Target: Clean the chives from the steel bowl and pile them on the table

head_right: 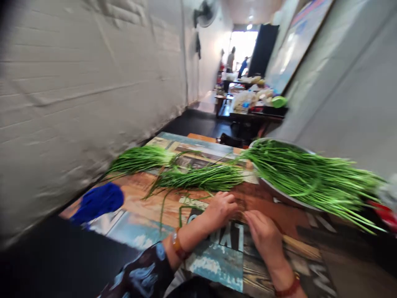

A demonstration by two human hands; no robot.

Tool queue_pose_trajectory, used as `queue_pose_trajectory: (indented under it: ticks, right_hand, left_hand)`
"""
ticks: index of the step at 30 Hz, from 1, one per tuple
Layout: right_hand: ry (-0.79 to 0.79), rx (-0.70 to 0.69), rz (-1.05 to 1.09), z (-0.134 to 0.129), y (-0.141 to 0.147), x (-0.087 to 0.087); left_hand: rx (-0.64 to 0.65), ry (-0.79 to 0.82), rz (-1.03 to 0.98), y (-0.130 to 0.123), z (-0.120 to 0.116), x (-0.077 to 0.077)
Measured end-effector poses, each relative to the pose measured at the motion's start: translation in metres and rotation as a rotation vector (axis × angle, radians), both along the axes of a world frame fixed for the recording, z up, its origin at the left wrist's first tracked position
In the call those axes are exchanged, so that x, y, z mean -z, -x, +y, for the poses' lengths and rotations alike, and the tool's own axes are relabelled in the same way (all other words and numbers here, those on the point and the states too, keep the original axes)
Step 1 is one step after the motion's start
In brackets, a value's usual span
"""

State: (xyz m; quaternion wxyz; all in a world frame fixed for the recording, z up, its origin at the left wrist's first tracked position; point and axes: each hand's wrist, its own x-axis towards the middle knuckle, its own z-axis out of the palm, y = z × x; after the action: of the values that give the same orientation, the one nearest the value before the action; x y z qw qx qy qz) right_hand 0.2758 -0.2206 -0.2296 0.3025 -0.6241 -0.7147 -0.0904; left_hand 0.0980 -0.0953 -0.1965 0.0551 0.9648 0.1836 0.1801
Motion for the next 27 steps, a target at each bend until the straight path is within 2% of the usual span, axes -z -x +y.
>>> queue_pose_trajectory:
  ticks: [4,9,19,27]
  right_hand:
    - [-0.027,0.05,-0.027,0.009,0.008,-0.013]
    - [-0.04,0.051,0.004,0.008,0.012,-0.018]
    - [-0.075,0.021,0.029,0.01,0.018,-0.014]
    - [-0.086,0.012,0.013,0.011,0.02,-0.006]
  left_hand:
    - [-0.047,0.022,0.012,-0.002,0.006,-0.006]
    - [-0.024,-0.018,0.013,-0.001,0.001,-0.013]
    - [0.0,0.079,-0.093,-0.001,-0.002,-0.004]
    - [0.026,0.087,-0.039,0.001,-0.004,-0.009]
